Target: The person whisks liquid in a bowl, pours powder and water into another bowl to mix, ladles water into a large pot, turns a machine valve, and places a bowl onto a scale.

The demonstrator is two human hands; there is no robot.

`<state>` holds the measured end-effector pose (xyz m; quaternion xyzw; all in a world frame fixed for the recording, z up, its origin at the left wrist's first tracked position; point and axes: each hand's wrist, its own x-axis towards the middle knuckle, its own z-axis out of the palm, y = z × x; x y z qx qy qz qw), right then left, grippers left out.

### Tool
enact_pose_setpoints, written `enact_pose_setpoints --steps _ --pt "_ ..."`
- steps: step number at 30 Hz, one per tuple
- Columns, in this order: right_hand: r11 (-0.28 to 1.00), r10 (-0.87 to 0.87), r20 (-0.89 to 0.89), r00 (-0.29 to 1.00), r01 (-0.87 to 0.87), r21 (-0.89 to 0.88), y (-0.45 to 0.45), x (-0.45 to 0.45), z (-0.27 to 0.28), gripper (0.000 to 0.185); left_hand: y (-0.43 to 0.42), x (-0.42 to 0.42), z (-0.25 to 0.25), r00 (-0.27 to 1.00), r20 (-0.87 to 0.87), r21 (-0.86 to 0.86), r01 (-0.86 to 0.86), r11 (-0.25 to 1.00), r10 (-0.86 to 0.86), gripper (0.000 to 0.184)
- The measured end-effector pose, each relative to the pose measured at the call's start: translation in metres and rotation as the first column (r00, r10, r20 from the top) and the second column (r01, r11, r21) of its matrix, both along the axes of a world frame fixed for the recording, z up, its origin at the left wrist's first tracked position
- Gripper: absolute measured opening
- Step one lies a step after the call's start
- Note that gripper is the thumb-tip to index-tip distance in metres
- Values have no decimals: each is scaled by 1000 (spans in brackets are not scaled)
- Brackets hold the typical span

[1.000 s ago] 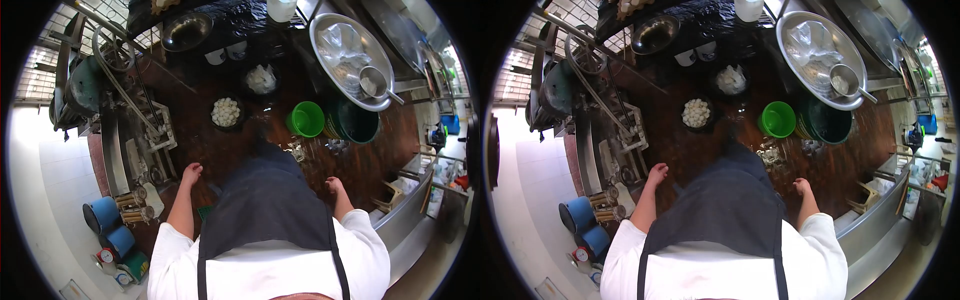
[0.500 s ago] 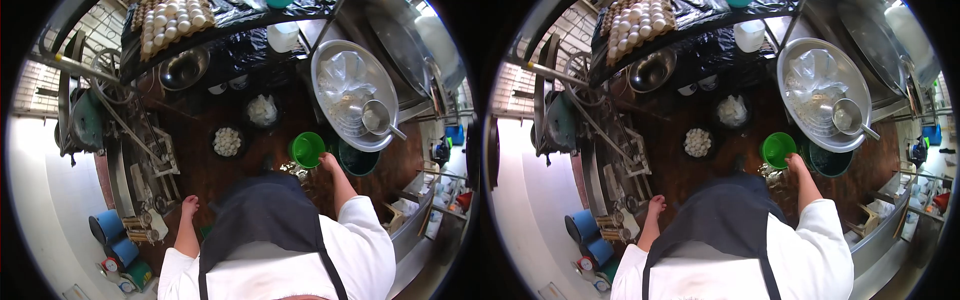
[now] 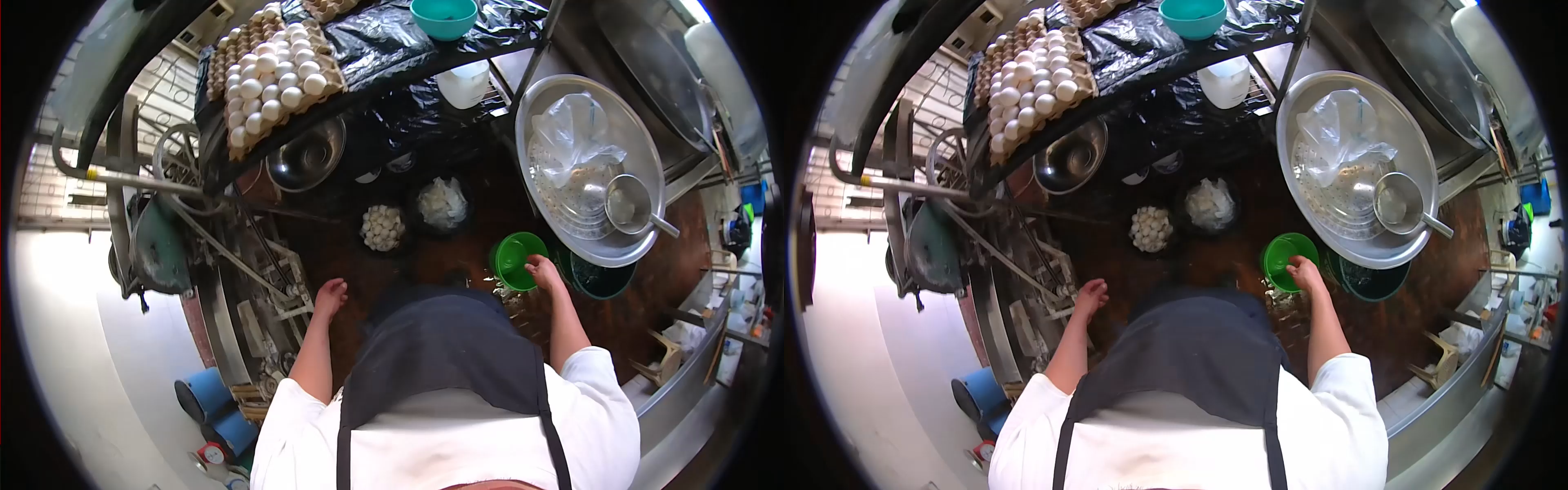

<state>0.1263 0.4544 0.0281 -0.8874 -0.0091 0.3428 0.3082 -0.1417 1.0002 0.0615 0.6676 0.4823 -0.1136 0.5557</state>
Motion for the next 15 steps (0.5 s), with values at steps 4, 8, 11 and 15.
enact_pose_setpoints --steps 4,8,11,15 --pt "989 -91 -27 995 94 116 38 22 26 40 32 122 17 983 183 -73 16 997 -2 33" --pt "979 -4 358 934 -68 190 130 94 71 48 56 249 12 934 304 -29 207 978 -189 32" --pt "984 44 741 671 -158 84 208 192 105 59 54 314 21 912 358 -89 247 965 -201 31" --pt "956 254 948 193 -197 -216 278 332 110 38 32 333 15 891 350 -141 354 925 -288 30"
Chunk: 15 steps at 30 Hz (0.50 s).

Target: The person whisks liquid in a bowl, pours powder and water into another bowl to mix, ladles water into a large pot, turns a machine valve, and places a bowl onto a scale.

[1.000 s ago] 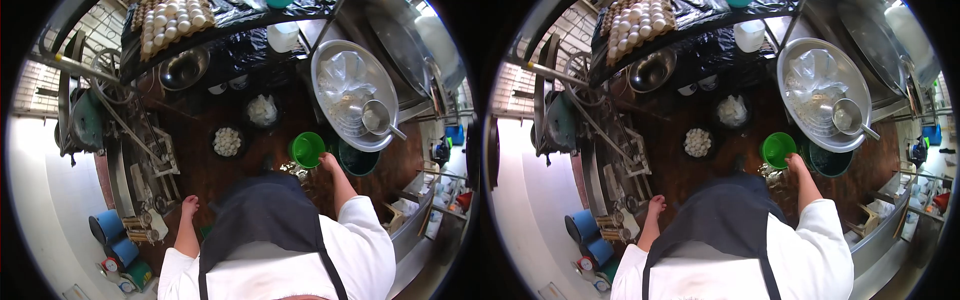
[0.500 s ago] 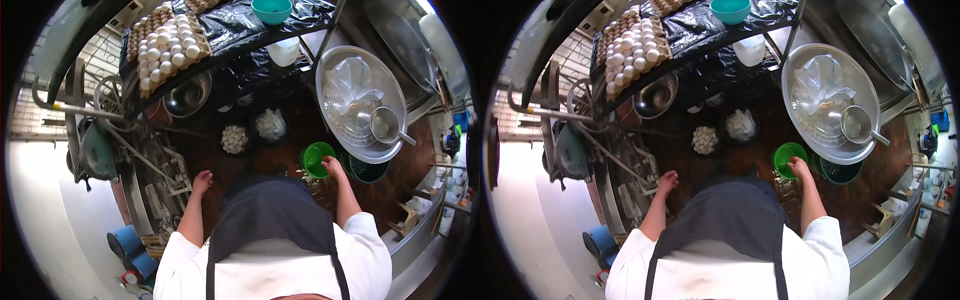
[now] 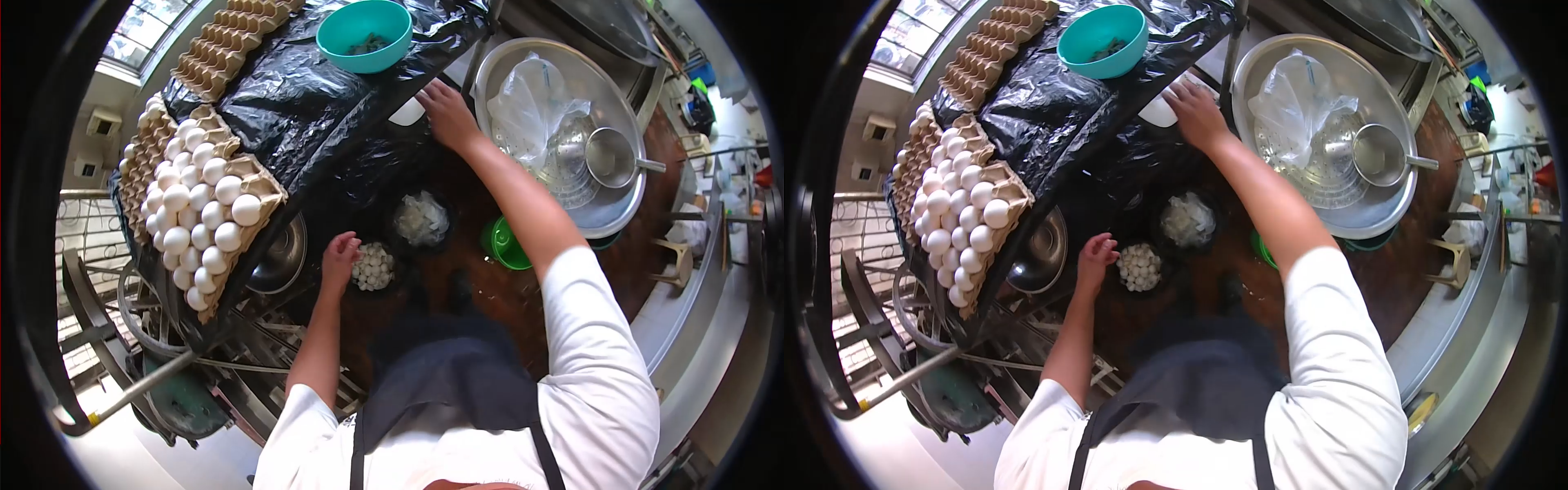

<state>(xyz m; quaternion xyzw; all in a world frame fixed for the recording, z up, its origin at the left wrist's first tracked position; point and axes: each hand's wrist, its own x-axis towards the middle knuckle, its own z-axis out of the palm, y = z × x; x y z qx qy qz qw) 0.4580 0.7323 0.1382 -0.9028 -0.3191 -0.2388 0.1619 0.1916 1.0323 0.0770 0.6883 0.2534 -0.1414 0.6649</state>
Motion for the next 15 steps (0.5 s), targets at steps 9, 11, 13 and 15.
enact_pose_setpoints --steps 9,11,13,15 --pt "974 -25 -322 946 -50 -221 17 22 -33 11 -7 -36 -44 975 -205 -175 52 983 -88 29" --pt "986 62 -263 963 -100 -133 14 11 -30 9 -1 -36 -68 955 -278 -190 47 981 -100 30" --pt "981 94 -374 923 -151 -125 16 0 -24 13 3 -29 -98 941 -320 -210 45 977 -112 31" --pt "969 86 -359 929 -162 -186 18 -13 -27 14 1 -18 -124 935 -337 -149 60 987 -108 32"
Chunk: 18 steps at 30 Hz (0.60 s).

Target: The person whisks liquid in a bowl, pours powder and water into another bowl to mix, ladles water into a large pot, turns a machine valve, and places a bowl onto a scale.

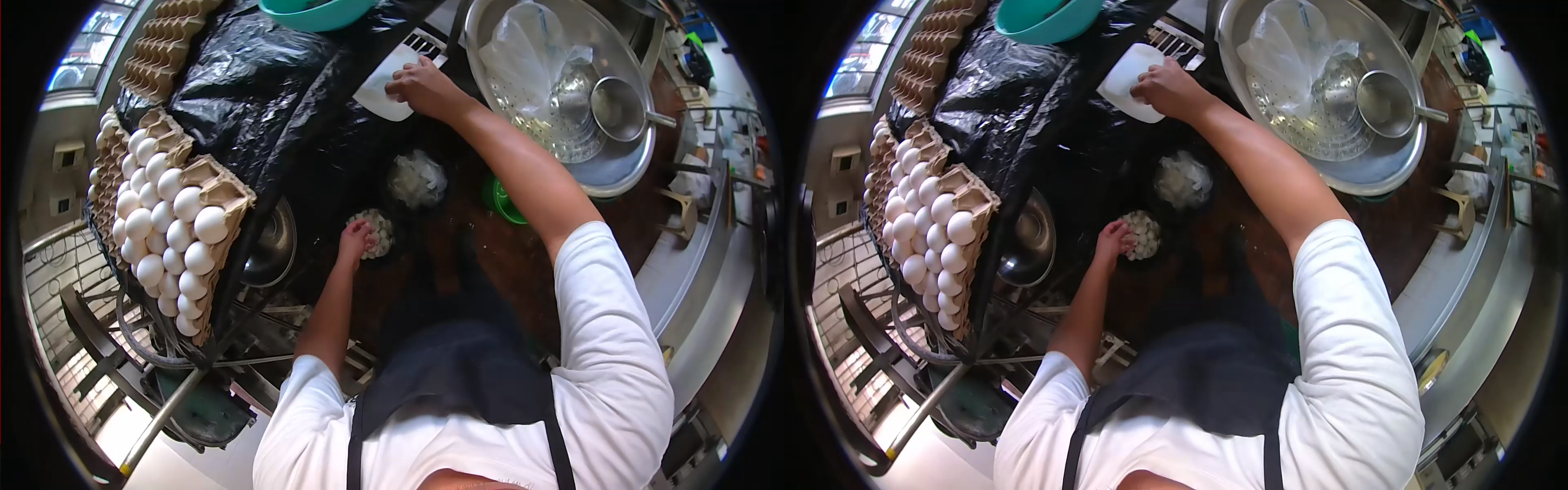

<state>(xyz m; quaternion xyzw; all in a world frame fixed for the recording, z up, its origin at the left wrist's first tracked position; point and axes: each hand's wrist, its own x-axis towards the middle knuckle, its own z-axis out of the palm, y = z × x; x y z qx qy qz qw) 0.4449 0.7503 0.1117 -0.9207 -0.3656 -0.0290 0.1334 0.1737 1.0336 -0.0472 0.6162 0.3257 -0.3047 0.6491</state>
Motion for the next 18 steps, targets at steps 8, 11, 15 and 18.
enact_pose_setpoints --steps 8,11,15,18 --pt "967 -141 -55 988 149 205 -37 -122 22 22 7 113 -173 877 -8 757 319 571 -480 36" --pt "929 -72 -235 969 151 338 -83 -187 1 23 14 141 -202 901 57 798 218 562 -429 38" --pt "866 -220 -522 824 412 285 -124 -275 -26 21 39 141 -226 915 144 810 110 575 -378 41" --pt "845 -353 -625 696 524 106 -156 -336 -51 21 51 142 -236 905 212 799 58 599 -370 43"
